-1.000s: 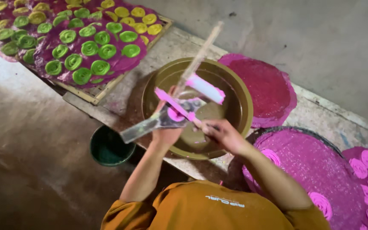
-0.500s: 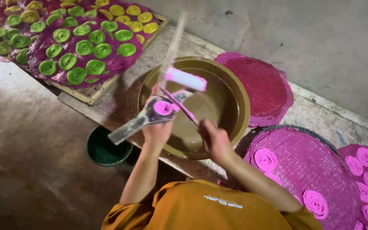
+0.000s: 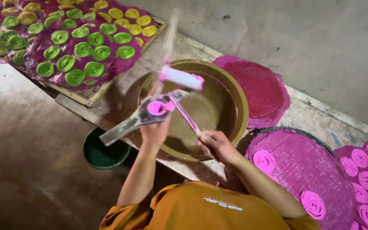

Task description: The person uses a wooden roller and scraper to form pink paste into rose-shaped rolls on a glittery pink mat. They repeatedly clean the tools in a water basin and continue forming rolls. Later, they lift a steamer lid to reveal cooked pink and green rolls, then place a perforated tray over the mat.

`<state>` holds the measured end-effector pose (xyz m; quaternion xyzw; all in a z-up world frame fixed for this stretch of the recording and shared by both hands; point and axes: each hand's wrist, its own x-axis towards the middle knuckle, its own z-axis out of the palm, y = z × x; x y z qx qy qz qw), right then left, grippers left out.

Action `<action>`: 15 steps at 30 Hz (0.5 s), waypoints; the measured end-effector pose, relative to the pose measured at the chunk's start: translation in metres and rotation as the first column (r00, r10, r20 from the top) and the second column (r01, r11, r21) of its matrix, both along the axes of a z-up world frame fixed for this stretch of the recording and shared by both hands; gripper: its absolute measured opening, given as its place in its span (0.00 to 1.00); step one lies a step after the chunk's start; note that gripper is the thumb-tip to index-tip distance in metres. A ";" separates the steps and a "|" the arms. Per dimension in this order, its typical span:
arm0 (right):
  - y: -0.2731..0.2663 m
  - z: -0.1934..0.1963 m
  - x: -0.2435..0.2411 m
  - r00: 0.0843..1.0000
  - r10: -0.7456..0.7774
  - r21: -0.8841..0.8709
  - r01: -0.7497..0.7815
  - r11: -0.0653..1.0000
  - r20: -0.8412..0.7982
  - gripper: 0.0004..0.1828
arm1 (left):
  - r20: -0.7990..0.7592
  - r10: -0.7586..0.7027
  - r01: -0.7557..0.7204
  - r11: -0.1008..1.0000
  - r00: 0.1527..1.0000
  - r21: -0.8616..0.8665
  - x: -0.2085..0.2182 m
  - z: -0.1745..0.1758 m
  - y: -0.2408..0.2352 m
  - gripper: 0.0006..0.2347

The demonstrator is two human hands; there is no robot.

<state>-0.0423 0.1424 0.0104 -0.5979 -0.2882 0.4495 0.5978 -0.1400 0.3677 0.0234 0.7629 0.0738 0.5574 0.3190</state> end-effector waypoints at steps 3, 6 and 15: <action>-0.022 0.009 0.005 0.987 0.070 0.046 -0.064 0.997 -0.146 0.17 | 0.110 -0.136 0.153 0.975 0.985 -0.162 -0.008 0.006 0.011 0.07; -0.015 0.012 0.015 0.920 0.226 0.279 -0.136 0.950 -0.320 0.19 | 0.061 -0.342 0.329 0.819 0.938 -0.469 0.000 0.003 -0.008 0.05; -0.013 0.002 0.004 0.975 0.219 0.043 -0.218 0.975 -0.030 0.14 | -0.044 -0.260 0.198 0.824 0.965 -0.531 -0.005 0.008 0.024 0.03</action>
